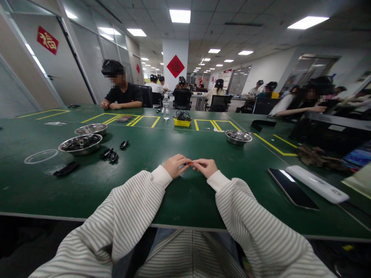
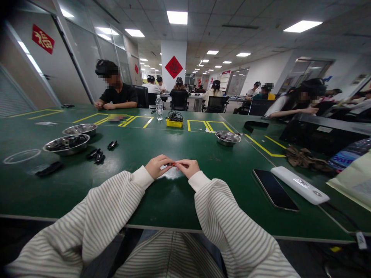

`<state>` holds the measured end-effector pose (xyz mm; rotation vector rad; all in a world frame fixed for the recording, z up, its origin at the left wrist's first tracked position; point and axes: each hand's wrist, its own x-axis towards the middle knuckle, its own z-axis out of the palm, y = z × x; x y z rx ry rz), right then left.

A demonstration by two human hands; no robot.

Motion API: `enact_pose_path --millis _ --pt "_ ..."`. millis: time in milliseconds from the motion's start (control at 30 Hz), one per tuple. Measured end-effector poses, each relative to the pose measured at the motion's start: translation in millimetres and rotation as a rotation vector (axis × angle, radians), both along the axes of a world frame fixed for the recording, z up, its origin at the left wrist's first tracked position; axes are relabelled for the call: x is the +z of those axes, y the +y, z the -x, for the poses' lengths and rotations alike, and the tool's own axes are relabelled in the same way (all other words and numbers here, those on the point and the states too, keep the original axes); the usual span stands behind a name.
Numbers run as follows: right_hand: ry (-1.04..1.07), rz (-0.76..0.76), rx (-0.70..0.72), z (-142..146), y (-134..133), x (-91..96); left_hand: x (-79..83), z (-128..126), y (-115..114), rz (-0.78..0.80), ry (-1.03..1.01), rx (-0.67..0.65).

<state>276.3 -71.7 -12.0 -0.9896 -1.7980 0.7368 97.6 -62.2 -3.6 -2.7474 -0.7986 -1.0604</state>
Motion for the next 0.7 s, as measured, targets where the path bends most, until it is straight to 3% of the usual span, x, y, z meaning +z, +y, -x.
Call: enact_pose_path --millis 133,300,533,700 --pt "-0.013 0.038 0.045 -1.1 2.3 -1.5 -1.0 2.7 5.6 -0.016 -0.010 0.022" --pt "-0.052 0.026 -0.041 -3.3 6.5 -1.7 -0.3 17.4 22.8 -0.008 0.004 0.159" --pt "-0.183 0.029 -0.075 -1.7 3.6 3.0 -4.1 72.4 61.2 0.100 0.091 0.627" --pt "-0.245 -0.008 -0.071 -1.9 2.8 2.9 -7.1 99.5 71.4 0.194 0.152 0.920"
